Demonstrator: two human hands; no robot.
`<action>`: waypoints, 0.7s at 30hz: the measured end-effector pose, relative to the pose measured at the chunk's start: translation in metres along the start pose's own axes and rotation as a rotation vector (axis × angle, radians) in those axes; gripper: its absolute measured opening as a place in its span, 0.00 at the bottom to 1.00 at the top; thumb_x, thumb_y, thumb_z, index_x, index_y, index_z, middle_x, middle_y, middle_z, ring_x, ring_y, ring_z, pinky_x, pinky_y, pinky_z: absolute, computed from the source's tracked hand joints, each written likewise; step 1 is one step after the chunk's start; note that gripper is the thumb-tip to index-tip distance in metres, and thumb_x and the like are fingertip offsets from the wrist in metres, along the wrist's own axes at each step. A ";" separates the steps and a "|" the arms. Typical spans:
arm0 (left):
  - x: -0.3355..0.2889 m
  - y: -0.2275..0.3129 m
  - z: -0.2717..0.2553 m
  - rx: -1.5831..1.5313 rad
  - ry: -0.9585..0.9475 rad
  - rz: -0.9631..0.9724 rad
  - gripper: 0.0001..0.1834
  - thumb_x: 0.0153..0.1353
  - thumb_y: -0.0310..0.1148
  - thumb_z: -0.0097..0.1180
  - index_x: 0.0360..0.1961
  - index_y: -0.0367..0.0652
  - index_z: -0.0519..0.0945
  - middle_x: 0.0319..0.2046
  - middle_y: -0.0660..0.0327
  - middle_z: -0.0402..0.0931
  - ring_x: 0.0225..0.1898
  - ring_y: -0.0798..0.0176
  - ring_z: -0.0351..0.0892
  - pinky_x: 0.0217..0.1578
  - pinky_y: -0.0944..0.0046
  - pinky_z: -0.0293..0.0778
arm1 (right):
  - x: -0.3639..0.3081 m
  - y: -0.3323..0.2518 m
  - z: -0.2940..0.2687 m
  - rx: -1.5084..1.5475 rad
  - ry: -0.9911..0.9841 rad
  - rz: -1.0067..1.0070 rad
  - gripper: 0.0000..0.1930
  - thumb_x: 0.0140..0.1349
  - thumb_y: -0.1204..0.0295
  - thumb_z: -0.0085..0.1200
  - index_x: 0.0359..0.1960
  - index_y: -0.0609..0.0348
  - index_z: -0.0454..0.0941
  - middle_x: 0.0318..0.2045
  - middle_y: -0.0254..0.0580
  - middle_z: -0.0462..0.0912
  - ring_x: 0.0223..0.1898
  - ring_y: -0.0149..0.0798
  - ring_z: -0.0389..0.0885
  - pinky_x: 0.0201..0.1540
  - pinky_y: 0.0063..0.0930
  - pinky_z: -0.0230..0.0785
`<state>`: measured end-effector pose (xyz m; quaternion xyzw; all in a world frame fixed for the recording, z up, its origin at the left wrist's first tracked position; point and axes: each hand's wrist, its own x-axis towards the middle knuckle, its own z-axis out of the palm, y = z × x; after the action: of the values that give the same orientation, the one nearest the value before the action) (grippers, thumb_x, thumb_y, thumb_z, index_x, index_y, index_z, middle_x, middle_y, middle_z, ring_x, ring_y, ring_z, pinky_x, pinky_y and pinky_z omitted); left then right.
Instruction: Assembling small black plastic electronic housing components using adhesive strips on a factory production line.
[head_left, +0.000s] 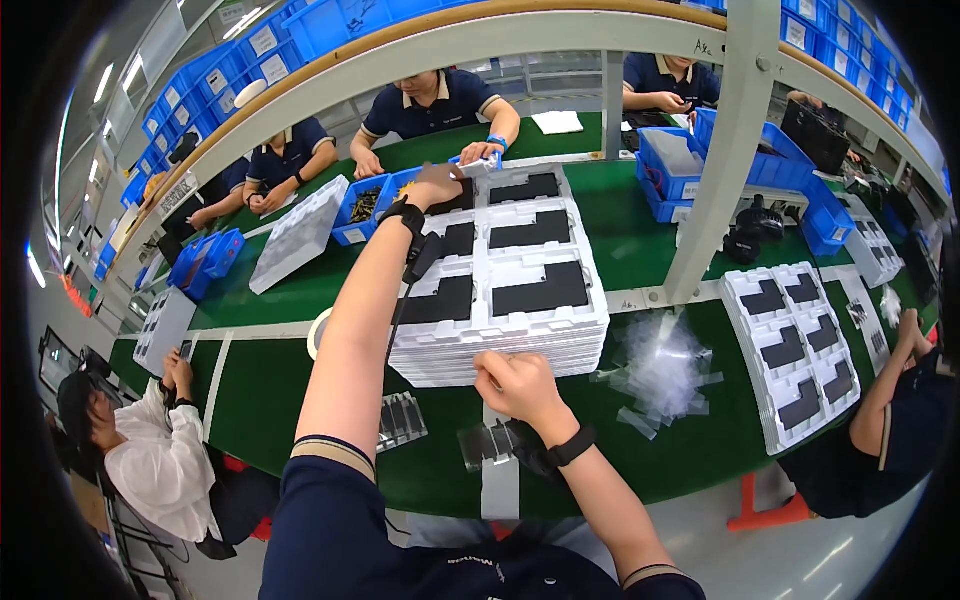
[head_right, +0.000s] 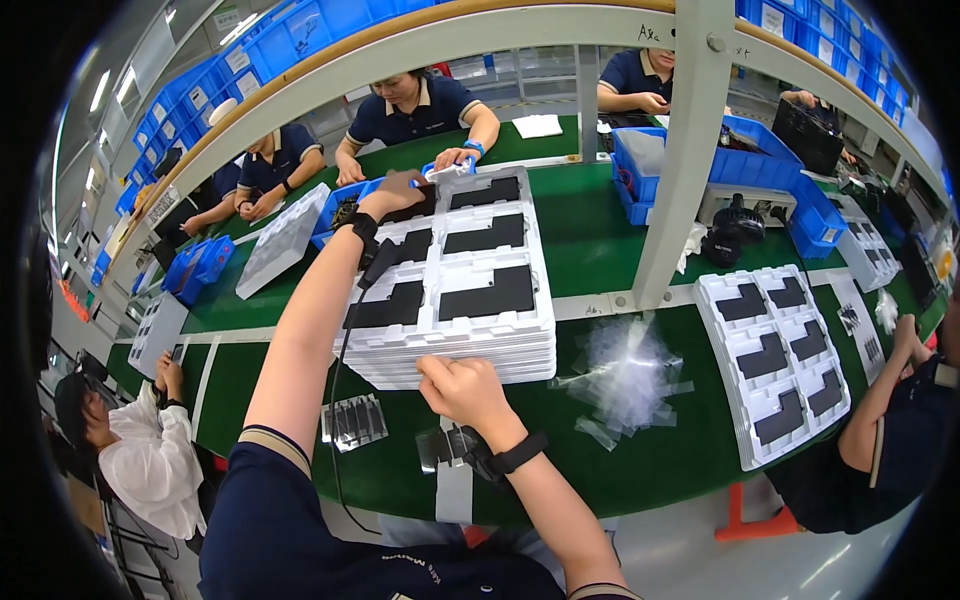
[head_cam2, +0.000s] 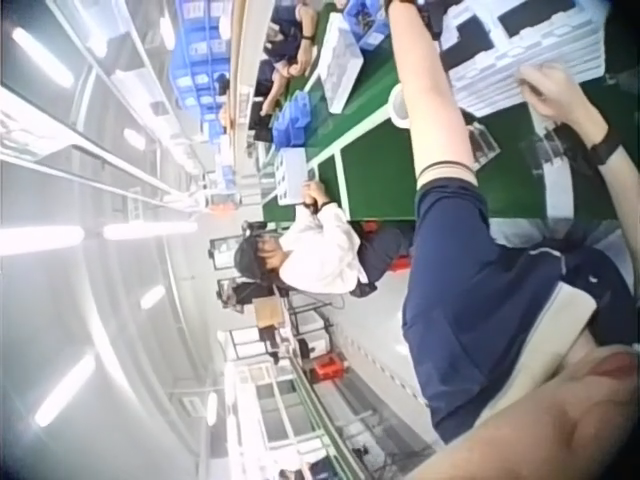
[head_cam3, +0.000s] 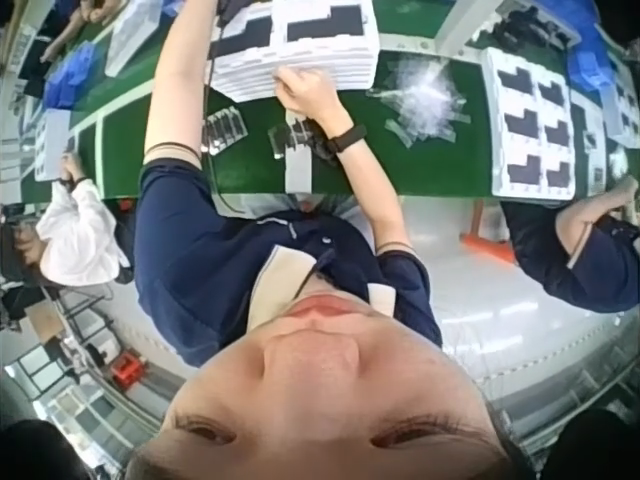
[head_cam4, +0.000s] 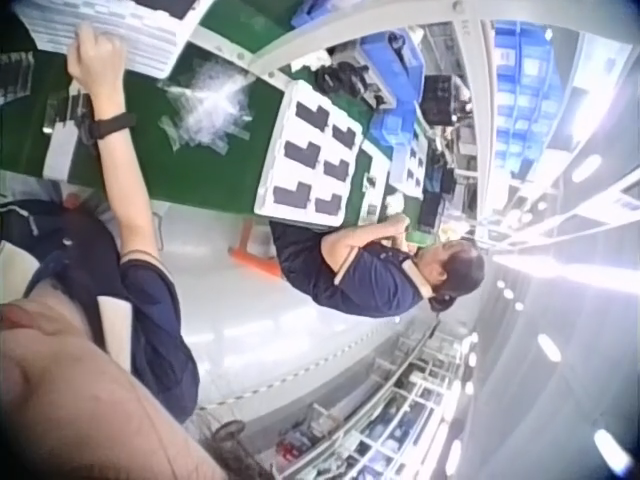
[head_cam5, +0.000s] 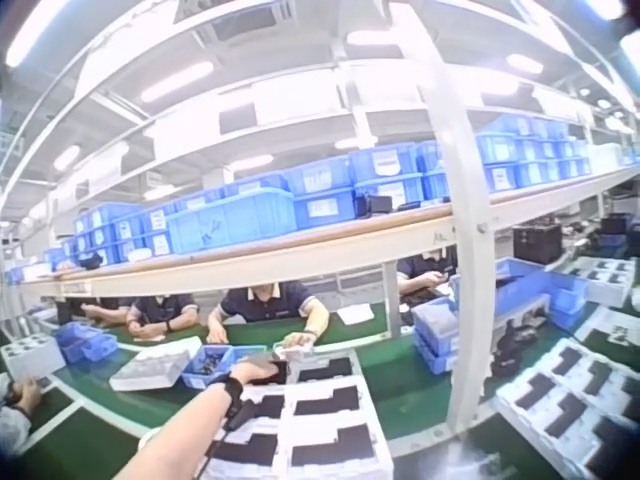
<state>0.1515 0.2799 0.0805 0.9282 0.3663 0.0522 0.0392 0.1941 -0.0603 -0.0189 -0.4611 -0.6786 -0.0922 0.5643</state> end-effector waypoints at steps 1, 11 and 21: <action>0.000 0.004 -0.001 -0.005 0.100 -0.004 0.21 0.51 0.36 0.57 0.49 0.48 0.76 0.45 0.53 0.76 0.44 0.52 0.75 0.47 0.60 0.71 | 0.000 0.001 -0.002 -0.006 0.001 0.008 0.07 0.44 0.81 0.54 0.24 0.55 0.73 0.10 0.36 0.72 0.11 0.37 0.72 0.16 0.28 0.64; -0.127 0.064 -0.076 -0.429 0.693 0.196 0.21 0.50 0.22 0.62 0.45 0.41 0.70 0.33 0.53 0.79 0.36 0.61 0.81 0.34 0.66 0.75 | 0.004 0.009 -0.004 0.004 0.000 0.036 0.04 0.48 0.78 0.54 0.25 0.54 0.73 0.10 0.38 0.73 0.12 0.40 0.74 0.16 0.31 0.65; -0.330 0.080 -0.012 -0.929 0.323 0.160 0.16 0.53 0.18 0.58 0.44 0.37 0.73 0.40 0.61 0.77 0.39 0.72 0.76 0.37 0.72 0.72 | -0.030 -0.050 -0.055 -0.010 -0.662 0.291 0.17 0.58 0.66 0.53 0.46 0.62 0.74 0.44 0.51 0.75 0.46 0.47 0.76 0.48 0.40 0.67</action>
<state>-0.0356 -0.0042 0.0790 0.8179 0.2333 0.3557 0.3875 0.1933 -0.1390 -0.0063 -0.5605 -0.7514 0.1400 0.3189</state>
